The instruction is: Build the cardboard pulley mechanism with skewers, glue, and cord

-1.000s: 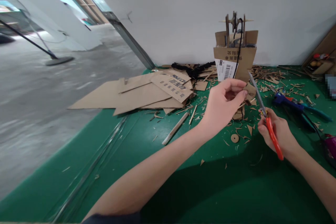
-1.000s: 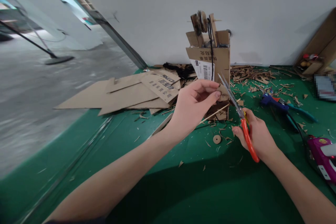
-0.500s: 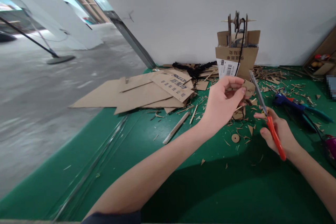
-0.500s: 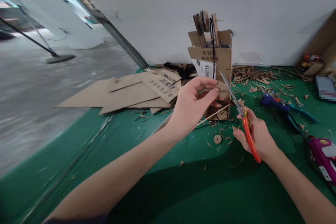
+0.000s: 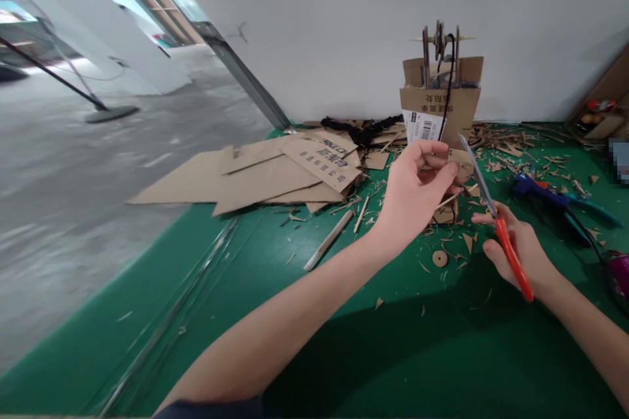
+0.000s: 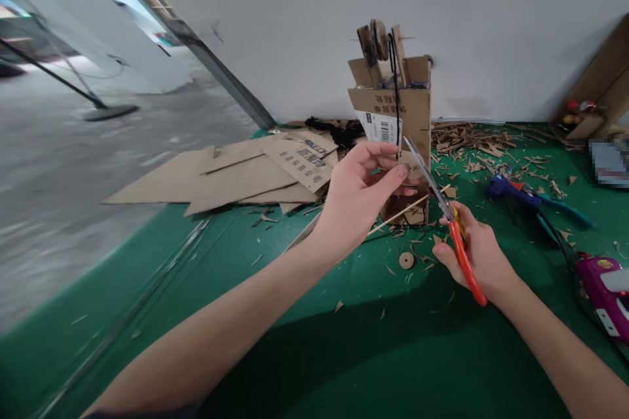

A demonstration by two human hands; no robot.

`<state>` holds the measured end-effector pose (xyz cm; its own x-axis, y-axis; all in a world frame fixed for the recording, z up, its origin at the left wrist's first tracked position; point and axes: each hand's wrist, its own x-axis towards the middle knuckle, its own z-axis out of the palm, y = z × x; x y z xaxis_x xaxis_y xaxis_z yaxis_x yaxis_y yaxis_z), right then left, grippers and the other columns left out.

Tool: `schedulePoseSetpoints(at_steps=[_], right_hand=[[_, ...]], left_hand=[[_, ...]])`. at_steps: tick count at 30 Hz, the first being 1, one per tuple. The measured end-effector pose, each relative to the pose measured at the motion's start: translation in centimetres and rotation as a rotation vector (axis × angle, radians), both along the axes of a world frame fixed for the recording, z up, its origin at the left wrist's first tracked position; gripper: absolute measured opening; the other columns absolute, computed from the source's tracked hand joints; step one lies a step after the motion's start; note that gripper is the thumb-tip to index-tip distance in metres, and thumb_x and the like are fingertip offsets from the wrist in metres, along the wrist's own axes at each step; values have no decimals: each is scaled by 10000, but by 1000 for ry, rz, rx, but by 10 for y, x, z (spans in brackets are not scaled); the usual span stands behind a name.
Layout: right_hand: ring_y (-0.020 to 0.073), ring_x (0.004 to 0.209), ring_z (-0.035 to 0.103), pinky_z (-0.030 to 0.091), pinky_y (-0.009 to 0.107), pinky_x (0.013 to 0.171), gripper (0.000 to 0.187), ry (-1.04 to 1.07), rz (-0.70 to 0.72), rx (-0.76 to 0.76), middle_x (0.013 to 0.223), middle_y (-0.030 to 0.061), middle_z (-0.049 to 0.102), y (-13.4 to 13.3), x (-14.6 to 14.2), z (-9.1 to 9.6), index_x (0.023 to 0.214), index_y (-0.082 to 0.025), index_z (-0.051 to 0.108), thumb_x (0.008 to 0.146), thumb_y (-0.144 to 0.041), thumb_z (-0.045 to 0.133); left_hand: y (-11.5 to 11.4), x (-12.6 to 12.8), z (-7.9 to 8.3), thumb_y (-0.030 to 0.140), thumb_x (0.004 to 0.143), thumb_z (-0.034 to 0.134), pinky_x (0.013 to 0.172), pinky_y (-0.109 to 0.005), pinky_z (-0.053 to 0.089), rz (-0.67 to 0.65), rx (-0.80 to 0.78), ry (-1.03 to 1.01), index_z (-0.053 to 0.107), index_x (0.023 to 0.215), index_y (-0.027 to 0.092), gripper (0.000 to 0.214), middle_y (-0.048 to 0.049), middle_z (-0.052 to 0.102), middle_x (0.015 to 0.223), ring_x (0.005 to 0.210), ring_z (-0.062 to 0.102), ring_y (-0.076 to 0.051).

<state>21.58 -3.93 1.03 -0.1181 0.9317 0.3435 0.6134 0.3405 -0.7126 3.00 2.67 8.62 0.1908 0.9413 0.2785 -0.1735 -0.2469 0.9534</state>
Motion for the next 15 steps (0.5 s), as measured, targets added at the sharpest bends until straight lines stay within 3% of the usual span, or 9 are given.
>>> schedulePoseSetpoints(at_steps=[5, 10, 15], right_hand=[[123, 447, 590, 475, 270, 458, 516, 44, -4, -7, 1035, 119, 740, 0, 0, -2, 1273, -159, 536, 903, -519, 543], [216, 694, 724, 559, 298, 642, 512, 61, -21, -9, 897, 94, 733, 2, 4, -10, 1250, -170, 545, 913, -555, 557], [208, 608, 691, 516, 283, 559, 439, 18, -9, -41, 736, 56, 698, 2, 5, -11, 1239, -190, 557, 964, -526, 493]], left_hand=[[1, 0, -2, 129, 852, 649, 672, -222, 624, -73, 11, 10, 584, 985, 193, 162, 27, 644, 758, 711, 711, -113], [1, -1, -4, 149, 855, 649, 733, -272, 638, -145, -59, -41, 567, 952, 201, 137, 22, 677, 771, 752, 743, -140], [1, 0, -6, 134, 837, 678, 761, -287, 648, -181, -65, -111, 572, 913, 192, 143, 39, 664, 757, 712, 745, -131]])
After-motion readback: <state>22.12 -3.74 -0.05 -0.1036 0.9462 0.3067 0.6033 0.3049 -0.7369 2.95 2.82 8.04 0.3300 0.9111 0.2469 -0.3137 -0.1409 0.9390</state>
